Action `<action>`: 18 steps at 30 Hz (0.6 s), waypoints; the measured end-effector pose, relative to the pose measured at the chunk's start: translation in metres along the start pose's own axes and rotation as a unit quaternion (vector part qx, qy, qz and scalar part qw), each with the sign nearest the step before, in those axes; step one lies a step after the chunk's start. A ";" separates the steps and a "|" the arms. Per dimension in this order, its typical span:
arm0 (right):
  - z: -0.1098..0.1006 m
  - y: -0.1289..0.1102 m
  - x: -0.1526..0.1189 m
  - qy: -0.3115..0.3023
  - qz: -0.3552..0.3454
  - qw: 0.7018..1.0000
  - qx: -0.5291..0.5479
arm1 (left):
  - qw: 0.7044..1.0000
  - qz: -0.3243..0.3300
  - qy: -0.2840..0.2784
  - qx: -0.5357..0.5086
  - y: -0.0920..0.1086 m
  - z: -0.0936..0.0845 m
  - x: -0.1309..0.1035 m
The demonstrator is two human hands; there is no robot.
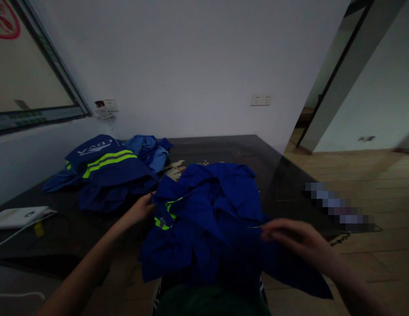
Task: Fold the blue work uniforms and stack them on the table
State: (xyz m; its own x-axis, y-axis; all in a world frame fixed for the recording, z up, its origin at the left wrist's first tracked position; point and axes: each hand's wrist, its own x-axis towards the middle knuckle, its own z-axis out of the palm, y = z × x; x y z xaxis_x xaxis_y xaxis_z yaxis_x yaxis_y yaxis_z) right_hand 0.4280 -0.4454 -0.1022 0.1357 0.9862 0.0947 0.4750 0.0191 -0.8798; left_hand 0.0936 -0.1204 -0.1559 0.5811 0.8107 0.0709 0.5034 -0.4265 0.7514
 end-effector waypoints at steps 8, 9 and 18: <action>-0.025 0.056 0.141 0.071 -0.193 0.932 -0.299 | 0.996 0.018 -0.091 0.006 0.029 0.030 -0.017; -0.019 0.058 0.160 0.062 -0.209 0.914 -0.343 | 0.994 0.022 -0.103 0.011 0.031 0.032 -0.015; -0.004 0.071 0.230 -0.012 -0.173 0.855 -0.489 | 0.995 0.061 -0.035 0.071 0.034 0.015 -0.018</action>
State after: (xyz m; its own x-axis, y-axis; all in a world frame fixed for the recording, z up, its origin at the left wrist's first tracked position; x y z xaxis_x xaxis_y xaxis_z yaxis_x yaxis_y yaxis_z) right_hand 0.4967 -0.2176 -0.1413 -0.1719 0.9528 0.2502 0.9845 0.1749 0.0104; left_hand 0.1095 -0.1559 -0.1410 0.6840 0.7218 0.1055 0.5091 -0.5760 0.6396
